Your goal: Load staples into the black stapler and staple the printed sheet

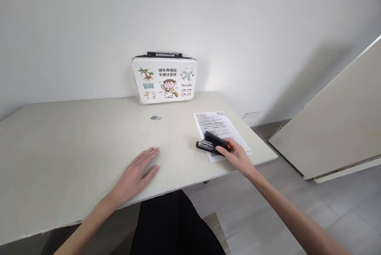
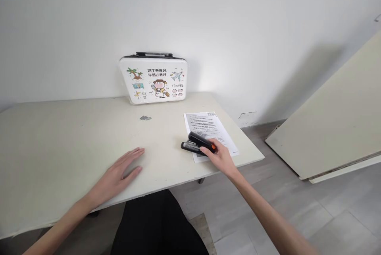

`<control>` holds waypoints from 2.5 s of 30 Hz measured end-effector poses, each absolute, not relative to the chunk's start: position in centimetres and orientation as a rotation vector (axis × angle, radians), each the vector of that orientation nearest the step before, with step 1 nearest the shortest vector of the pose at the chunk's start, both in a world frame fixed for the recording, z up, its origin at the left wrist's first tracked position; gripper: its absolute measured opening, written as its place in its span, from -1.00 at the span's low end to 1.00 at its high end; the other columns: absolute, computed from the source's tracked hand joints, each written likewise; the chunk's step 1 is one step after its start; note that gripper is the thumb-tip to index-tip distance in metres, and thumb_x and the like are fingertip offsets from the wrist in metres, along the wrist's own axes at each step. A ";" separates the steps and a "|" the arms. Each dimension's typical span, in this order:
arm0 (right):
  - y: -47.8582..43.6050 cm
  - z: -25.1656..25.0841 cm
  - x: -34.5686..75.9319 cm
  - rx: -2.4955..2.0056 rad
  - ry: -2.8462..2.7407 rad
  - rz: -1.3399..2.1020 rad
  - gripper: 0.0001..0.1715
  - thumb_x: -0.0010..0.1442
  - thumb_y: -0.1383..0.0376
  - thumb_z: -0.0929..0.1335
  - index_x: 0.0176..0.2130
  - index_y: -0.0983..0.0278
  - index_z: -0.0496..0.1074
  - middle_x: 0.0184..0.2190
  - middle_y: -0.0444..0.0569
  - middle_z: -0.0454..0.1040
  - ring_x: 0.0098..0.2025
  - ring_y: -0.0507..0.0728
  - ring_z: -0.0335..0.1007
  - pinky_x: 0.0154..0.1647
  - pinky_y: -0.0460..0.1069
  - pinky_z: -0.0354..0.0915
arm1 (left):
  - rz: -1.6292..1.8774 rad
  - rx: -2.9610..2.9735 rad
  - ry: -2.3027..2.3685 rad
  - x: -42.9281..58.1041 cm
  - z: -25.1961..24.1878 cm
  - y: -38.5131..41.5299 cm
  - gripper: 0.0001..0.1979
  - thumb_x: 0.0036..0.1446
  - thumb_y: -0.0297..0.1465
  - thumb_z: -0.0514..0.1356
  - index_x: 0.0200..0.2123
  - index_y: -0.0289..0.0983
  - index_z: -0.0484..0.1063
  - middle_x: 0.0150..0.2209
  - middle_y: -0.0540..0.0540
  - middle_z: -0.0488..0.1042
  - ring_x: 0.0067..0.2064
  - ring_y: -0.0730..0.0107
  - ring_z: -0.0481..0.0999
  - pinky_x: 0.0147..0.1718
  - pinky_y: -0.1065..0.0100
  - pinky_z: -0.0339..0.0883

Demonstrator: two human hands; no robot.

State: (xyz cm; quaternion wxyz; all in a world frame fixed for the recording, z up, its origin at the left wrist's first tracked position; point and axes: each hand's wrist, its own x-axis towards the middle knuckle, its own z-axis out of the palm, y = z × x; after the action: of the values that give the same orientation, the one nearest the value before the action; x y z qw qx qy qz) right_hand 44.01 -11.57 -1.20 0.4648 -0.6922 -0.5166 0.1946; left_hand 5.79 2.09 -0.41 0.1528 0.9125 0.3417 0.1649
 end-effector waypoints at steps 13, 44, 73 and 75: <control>-6.7 -1.1 33.5 -1.559 -1.468 0.650 -0.55 0.26 -0.11 0.41 -0.06 0.14 0.50 -0.13 -0.03 0.61 -0.14 0.22 0.50 -0.16 0.06 0.41 | 0.578 2.405 1.097 5.7 -0.9 1.5 -0.45 0.46 -0.01 -0.01 0.37 -0.09 0.28 0.40 -0.10 0.33 0.39 0.11 0.35 0.37 0.02 0.24; -6.8 -2.2 33.8 -1.510 -1.600 0.490 -0.61 0.29 0.04 0.43 0.02 0.19 0.47 -0.10 0.02 0.59 -0.14 0.22 0.51 -0.14 0.10 0.44 | 1.057 1.637 1.244 5.7 0.9 0.2 -0.65 0.29 -0.09 0.23 -0.02 -0.19 0.50 0.09 -0.22 0.60 0.20 0.02 0.52 0.25 0.08 0.30; -11.6 1.1 33.4 -1.206 -1.593 -0.232 -0.45 0.24 0.62 0.31 0.02 0.07 0.51 -0.01 0.01 0.59 0.10 0.24 0.50 0.05 0.27 0.51 | 0.988 0.779 0.887 10.5 1.8 -1.5 -0.81 0.35 -0.35 0.18 -0.07 -0.29 0.52 -0.33 -0.03 0.33 -0.31 0.39 0.38 -0.24 0.34 0.35; -11.5 0.8 33.2 -1.253 -1.518 -0.166 -0.51 0.24 0.58 0.34 0.00 0.08 0.52 0.01 0.01 0.58 0.10 0.24 0.49 0.08 0.26 0.49 | 0.981 1.115 0.974 10.3 1.8 -2.1 -0.72 0.36 -0.27 0.18 0.06 -0.19 0.51 -0.34 0.02 0.26 -0.33 0.39 0.27 -0.24 0.33 0.28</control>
State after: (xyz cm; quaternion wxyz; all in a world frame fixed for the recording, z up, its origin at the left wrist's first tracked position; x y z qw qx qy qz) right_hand 33.25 -11.53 0.81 0.5505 -0.5296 -0.6416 -0.0701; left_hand 10.33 -2.07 1.81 0.6311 0.4871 0.4253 0.4285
